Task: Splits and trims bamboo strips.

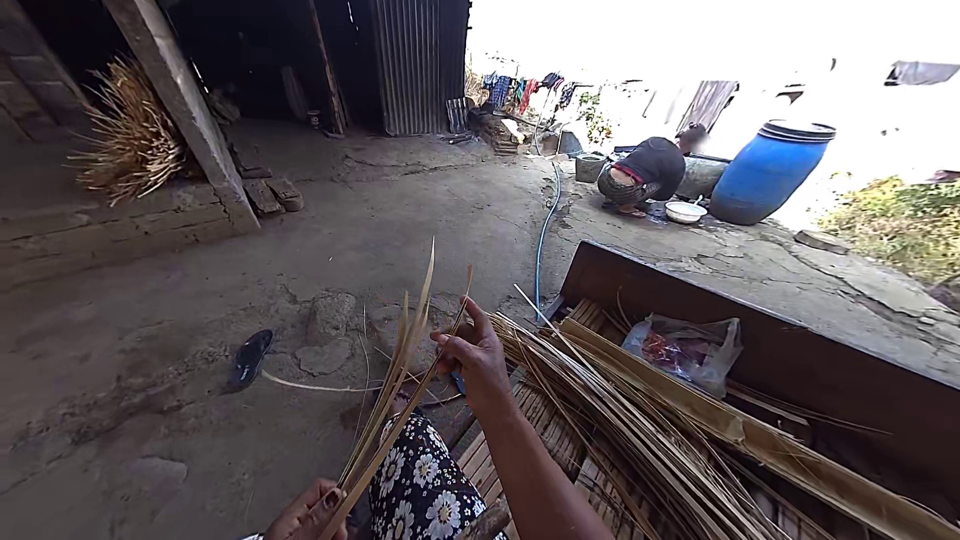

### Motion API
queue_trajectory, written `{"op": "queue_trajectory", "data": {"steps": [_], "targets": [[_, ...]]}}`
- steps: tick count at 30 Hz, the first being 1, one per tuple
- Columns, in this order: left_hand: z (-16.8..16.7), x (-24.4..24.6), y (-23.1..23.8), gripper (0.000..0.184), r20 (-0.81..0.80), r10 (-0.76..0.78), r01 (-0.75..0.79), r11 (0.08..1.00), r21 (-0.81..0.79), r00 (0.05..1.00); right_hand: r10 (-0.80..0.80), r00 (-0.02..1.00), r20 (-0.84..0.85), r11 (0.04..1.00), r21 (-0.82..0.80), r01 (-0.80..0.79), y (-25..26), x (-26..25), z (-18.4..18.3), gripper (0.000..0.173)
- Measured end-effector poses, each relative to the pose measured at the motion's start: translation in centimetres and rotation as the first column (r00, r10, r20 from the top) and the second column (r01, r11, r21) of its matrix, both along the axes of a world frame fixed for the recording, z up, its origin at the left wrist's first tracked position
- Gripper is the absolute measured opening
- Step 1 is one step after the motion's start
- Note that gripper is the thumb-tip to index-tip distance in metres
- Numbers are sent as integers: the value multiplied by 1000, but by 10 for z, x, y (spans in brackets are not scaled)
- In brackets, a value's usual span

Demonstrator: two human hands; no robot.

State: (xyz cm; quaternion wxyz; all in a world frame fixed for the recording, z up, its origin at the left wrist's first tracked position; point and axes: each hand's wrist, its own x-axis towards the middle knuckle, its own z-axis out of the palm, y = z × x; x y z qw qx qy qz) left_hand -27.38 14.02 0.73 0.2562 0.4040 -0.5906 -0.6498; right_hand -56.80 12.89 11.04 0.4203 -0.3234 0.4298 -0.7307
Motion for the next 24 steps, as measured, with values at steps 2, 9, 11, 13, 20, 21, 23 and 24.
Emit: {"op": "queue_trajectory", "data": {"steps": [2,9,11,13,20,21,23,24], "targets": [[-1,-2,3,23,41,1,1,1000,-29,999,69,993,-101,996,57,-64,3,3,0,61],[-5,-5,10,21,51,47,-43,996,-82,998,85,986,-147,992,109,-70,0,13,-2,55],[-5,-4,13,21,38,42,-39,995,-89,998,40,988,-149,994,109,-24,-2,11,-2,58],[-3,-4,16,25,43,41,-37,996,-86,998,5,986,-168,993,115,14,-3,7,-1,63],[-7,-7,25,26,36,23,-19,993,-114,999,-5,980,-199,992,124,30,3,-3,2,73],[-7,-7,26,27,43,16,-11,993,-121,999,2,982,-190,992,125,23,4,-4,2,72],[-6,-8,29,28,57,4,4,990,-144,998,4,983,-186,993,119,18,4,-8,2,72],[-7,-8,30,29,58,-9,19,986,-166,998,-5,981,-193,993,112,27,3,-10,4,74]]}}
